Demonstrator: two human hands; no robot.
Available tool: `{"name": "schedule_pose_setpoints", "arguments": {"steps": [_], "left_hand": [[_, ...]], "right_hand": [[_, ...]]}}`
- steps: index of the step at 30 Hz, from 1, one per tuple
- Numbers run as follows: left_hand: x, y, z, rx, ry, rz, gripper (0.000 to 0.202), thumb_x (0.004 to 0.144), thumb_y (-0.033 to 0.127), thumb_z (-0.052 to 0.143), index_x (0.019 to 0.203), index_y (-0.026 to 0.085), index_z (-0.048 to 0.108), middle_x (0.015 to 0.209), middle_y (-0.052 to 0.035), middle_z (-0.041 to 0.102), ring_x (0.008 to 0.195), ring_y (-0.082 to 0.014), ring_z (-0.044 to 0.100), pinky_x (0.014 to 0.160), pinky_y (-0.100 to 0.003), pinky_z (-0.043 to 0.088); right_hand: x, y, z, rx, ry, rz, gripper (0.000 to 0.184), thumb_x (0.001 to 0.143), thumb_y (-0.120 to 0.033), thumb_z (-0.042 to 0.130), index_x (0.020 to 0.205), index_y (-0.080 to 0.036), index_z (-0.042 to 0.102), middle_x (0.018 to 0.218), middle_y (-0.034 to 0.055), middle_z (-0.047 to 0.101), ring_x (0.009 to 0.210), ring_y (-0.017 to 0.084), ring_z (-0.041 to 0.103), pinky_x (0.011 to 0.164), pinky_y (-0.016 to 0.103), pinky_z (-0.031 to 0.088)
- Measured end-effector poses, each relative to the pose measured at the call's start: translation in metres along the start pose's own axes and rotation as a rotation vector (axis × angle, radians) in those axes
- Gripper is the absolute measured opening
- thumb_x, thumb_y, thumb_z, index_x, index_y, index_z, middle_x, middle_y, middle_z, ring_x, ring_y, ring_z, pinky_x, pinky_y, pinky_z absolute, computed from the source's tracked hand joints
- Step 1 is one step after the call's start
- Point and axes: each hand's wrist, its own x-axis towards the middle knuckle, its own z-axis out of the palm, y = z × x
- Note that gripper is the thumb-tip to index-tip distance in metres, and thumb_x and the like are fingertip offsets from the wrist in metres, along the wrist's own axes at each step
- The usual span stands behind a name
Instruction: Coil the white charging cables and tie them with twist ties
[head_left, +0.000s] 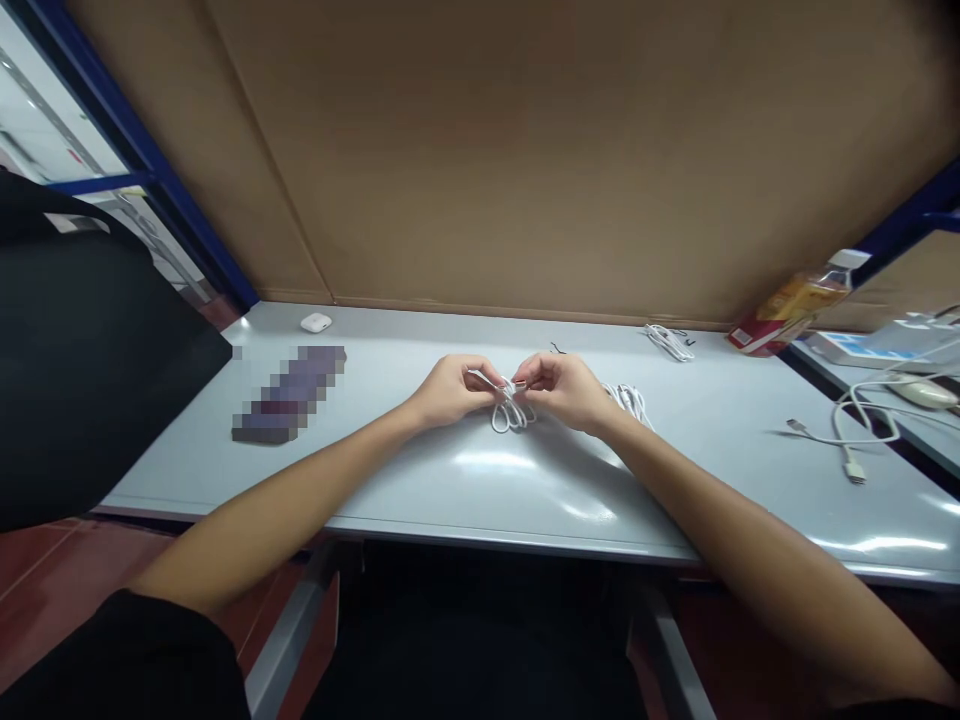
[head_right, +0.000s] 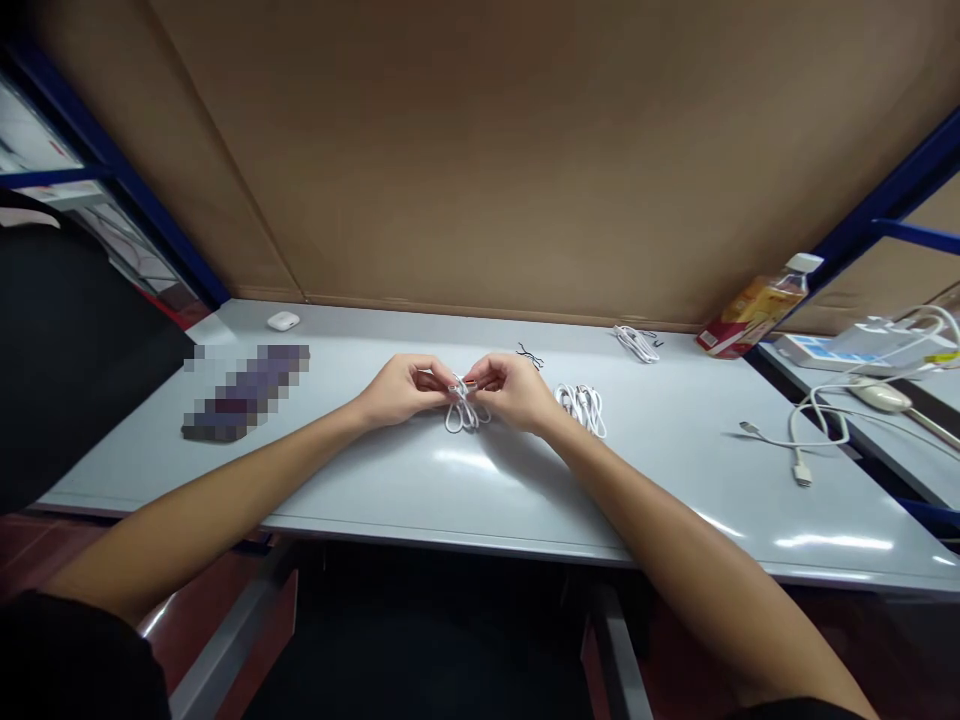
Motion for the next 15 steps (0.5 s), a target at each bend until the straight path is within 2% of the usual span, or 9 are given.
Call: {"name": "schedule_pose_setpoints", "arguments": {"steps": [3,7,11,15], "left_hand": [[-0.0004,-0.0017,0.001,-0.008,-0.01,0.074,0.02,0.075,0.028,0.085,0.084,0.014,0.073,0.089,-0.0098,0.079,0.083,-0.0229,0.077,0.078,-0.036,0.061],[-0.0011,-0.0017,0.0018,-0.004,-0.026,0.094,0.019,0.077,0.029,0.084,0.082,0.013,0.074,0.088,-0.0097,0.078,0.082,-0.022,0.076,0.078,-0.035,0.061],[-0.0013,-0.0001,0.0017,0.01,-0.026,0.073,0.024,0.076,0.033,0.085,0.084,0.014,0.073,0.087,-0.0099,0.079,0.082,-0.0233,0.077,0.077,-0.036,0.061],[0.0006,0.0046,-0.0031,0.09,-0.008,0.024,0.027,0.08,0.035,0.081,0.096,0.015,0.076,0.088,-0.0097,0.08,0.081,-0.0222,0.076,0.072,-0.033,0.059]], "right_hand": [[0.0006,0.0022,0.0012,-0.055,0.029,-0.064,0.018,0.07,-0.03,0.08,0.078,-0.019,0.068,0.086,0.005,0.072,0.07,0.017,0.065,0.063,0.032,0.052],[0.0004,0.0019,0.0019,-0.125,0.019,-0.136,0.012,0.073,-0.03,0.076,0.075,-0.02,0.069,0.089,0.0056,0.071,0.077,0.019,0.066,0.07,0.034,0.054],[-0.001,-0.0008,0.0034,-0.158,0.002,-0.12,0.012,0.075,-0.03,0.077,0.077,-0.02,0.07,0.088,0.0056,0.074,0.079,0.02,0.069,0.073,0.035,0.055],[-0.0014,-0.0058,-0.0015,-0.16,0.003,-0.077,0.017,0.078,-0.032,0.076,0.089,-0.02,0.072,0.082,0.004,0.073,0.069,0.017,0.066,0.064,0.032,0.053]]}}
